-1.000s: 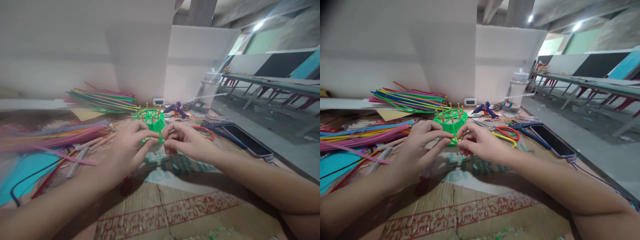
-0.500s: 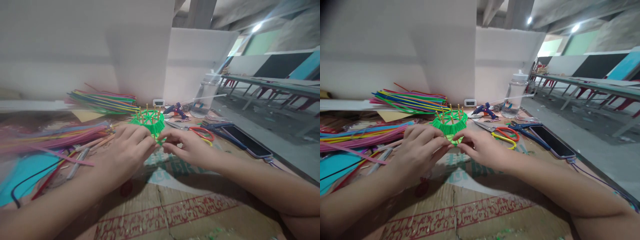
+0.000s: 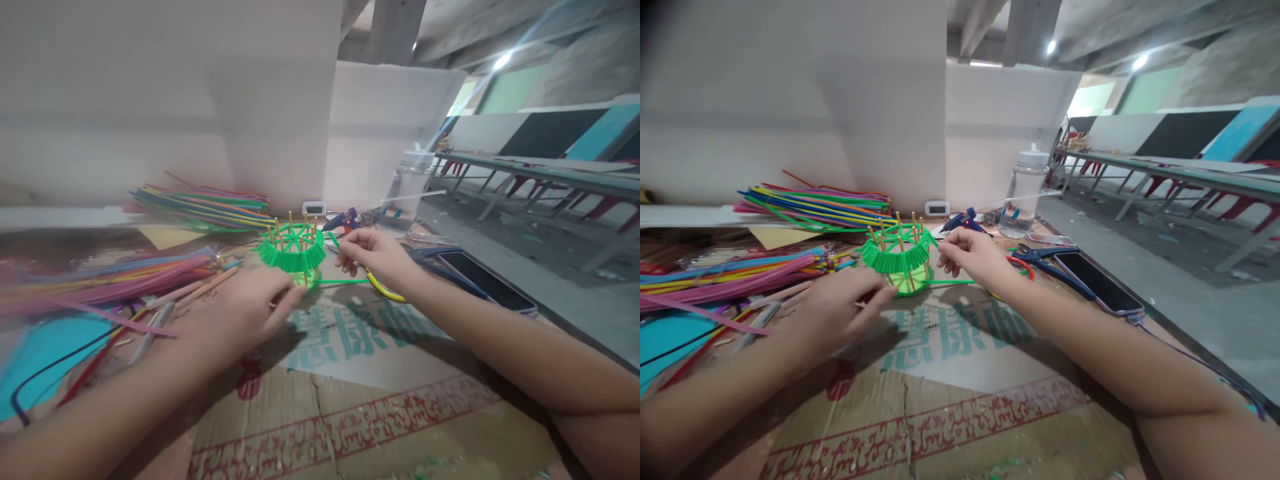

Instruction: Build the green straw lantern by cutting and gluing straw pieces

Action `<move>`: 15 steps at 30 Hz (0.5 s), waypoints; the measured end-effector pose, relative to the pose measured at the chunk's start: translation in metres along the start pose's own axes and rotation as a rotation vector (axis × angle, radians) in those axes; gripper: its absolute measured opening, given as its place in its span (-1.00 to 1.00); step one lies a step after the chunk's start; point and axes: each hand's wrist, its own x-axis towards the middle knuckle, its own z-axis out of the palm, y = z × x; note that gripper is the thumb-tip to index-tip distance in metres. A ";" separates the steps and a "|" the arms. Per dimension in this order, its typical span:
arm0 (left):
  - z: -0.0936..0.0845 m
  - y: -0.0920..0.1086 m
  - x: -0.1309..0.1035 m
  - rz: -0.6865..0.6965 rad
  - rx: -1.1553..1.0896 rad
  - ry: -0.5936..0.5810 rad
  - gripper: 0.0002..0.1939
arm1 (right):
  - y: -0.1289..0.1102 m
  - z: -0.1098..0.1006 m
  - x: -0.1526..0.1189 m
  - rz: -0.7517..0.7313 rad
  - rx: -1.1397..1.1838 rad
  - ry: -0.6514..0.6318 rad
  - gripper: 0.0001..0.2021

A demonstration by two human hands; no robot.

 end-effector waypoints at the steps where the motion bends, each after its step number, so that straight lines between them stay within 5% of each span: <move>1: 0.007 0.001 -0.001 -0.058 0.026 -0.083 -0.64 | 0.005 -0.001 0.002 0.013 0.021 0.014 -0.69; 8: 0.038 -0.004 -0.004 -0.293 0.173 -0.313 -0.51 | 0.021 0.008 0.003 -0.020 0.045 0.001 -0.61; 15: 0.060 -0.014 -0.005 -0.167 -0.225 -0.219 -0.69 | 0.025 0.018 0.000 -0.089 0.012 0.061 -0.61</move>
